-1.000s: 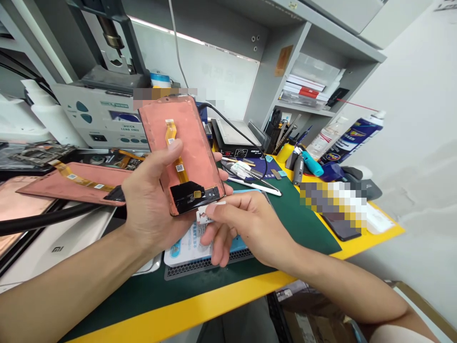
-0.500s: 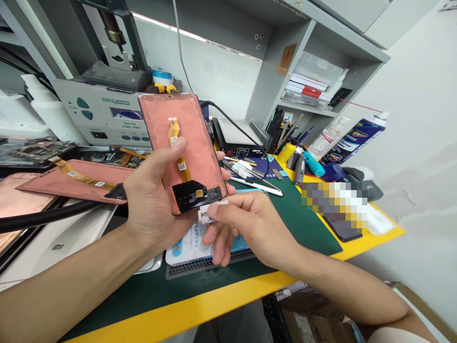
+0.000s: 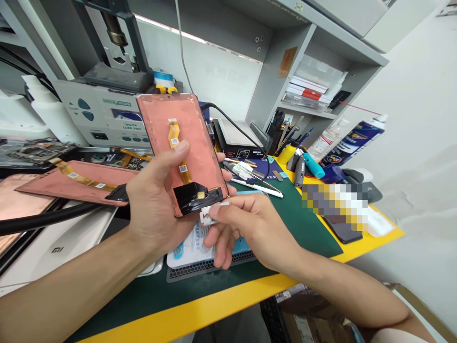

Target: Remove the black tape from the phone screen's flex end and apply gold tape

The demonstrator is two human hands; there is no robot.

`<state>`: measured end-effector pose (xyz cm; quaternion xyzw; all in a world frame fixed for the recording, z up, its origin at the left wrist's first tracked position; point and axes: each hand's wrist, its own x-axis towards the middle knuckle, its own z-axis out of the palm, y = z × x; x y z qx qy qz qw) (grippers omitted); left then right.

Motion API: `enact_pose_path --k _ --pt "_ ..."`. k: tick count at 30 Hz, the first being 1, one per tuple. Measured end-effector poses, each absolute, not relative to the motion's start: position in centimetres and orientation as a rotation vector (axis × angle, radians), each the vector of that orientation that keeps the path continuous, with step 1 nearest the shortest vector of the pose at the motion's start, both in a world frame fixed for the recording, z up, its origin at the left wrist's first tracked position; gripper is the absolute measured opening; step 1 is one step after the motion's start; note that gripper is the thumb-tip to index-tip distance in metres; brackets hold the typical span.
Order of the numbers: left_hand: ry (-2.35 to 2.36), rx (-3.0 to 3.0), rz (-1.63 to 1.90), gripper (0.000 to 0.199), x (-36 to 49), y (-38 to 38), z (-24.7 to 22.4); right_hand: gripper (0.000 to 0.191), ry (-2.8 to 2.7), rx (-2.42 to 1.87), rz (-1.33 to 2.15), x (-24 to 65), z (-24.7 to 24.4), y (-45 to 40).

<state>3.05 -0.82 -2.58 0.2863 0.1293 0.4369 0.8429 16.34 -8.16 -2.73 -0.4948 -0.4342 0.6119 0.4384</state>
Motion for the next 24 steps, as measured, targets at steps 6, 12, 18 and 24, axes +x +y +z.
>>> enact_pose_path --k 6,12,18,24 --pt "0.325 0.583 0.974 0.027 3.28 -0.89 -2.65 0.034 -1.029 -1.232 1.523 16.15 -2.59 -8.04" --pt "0.308 0.603 0.995 0.024 3.36 -0.86 -2.79 0.036 -1.029 -1.23 1.515 16.12 -2.58 -7.94" --pt "0.317 0.598 0.995 0.024 3.29 -0.78 -2.67 0.04 -1.045 -1.23 1.511 16.07 -2.71 -8.06" --pt "0.328 0.611 0.992 0.025 3.33 -0.8 -2.75 0.041 -1.041 -1.253 1.501 15.93 -2.68 -8.04"
